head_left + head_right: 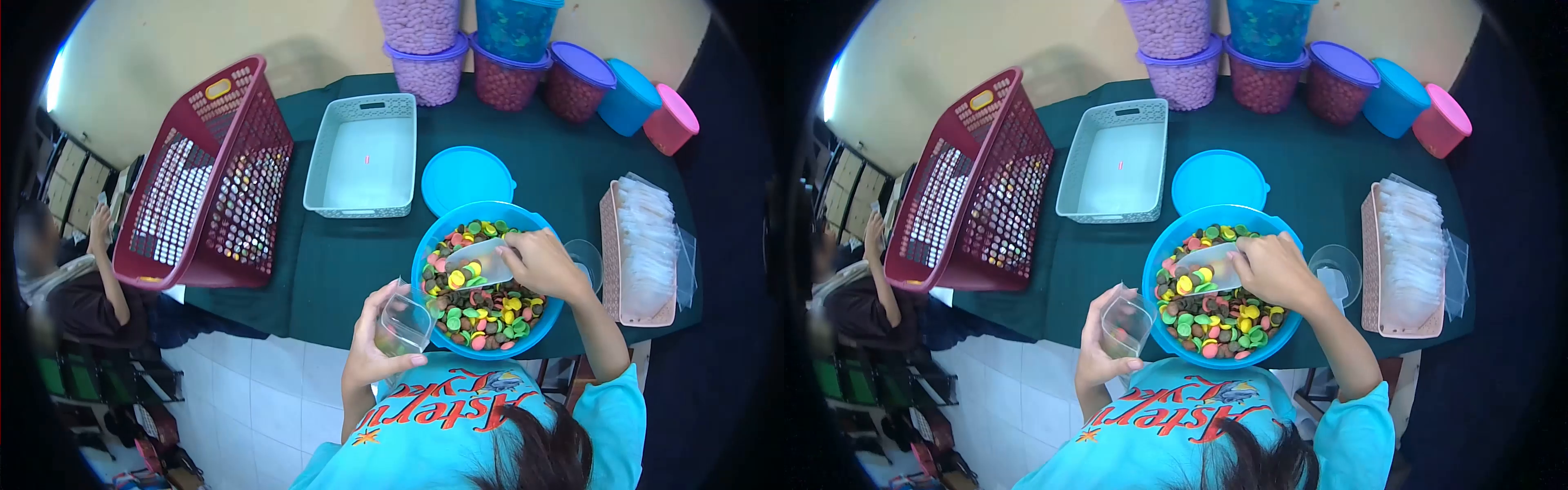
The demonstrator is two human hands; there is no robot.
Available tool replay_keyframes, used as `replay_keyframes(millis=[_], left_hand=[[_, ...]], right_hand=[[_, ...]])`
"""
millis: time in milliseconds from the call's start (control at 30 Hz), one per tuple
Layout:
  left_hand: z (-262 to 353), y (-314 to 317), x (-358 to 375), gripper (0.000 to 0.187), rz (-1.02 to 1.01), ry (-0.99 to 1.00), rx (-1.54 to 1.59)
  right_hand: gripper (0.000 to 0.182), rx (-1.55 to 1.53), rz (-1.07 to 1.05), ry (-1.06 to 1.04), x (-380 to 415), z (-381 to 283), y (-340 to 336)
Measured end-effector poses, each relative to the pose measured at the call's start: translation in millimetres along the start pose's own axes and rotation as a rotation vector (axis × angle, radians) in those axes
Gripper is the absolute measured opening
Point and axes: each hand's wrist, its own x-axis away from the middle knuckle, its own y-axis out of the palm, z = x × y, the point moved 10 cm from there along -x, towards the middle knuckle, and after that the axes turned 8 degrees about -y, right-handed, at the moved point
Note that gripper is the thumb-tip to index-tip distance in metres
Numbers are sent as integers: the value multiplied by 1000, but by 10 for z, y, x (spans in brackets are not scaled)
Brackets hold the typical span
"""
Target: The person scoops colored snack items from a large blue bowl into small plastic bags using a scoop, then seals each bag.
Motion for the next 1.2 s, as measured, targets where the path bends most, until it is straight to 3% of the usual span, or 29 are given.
replay_keyframes(millis=[67,267,333,433,600,667,767,933,1000,1033,1067,1133,1200], left_hand=[[75,19,-77,97,2,44,-225],[201,175,-277,96,-64,91,-403],[234,237,-318,96,-98,101,-409],[254,314,-372,96,-154,128,-430],[239,246,-359,94,-138,99,-364],[230,153,-334,93,-115,125,-386],[108,20,-276,95,-92,58,-272],[-3,-182,-152,101,65,-18,-57],[-19,-277,-130,104,163,-5,65],[-10,-276,-122,92,161,23,23],[-3,-299,-106,92,195,23,27],[-106,-321,-86,78,260,-67,302],[-57,-299,-61,68,304,-50,344]], right_hand=[[24,66,10,31,31,-107,-216],[16,391,247,-74,152,-747,-764],[12,535,251,-248,152,-1116,-646],[18,787,82,-350,130,-1415,-287],[14,718,156,-269,157,-1190,-536],[11,685,279,-142,196,-924,-746],[17,713,162,-14,138,-397,-641],[13,769,106,-134,85,-56,-336],[12,539,68,-184,42,-32,-220],[13,501,49,-191,13,-37,-187],[13,497,34,-223,-11,-58,-156],[14,431,-1,-196,-60,6,-123],[14,409,-49,-190,-64,2,-107]])
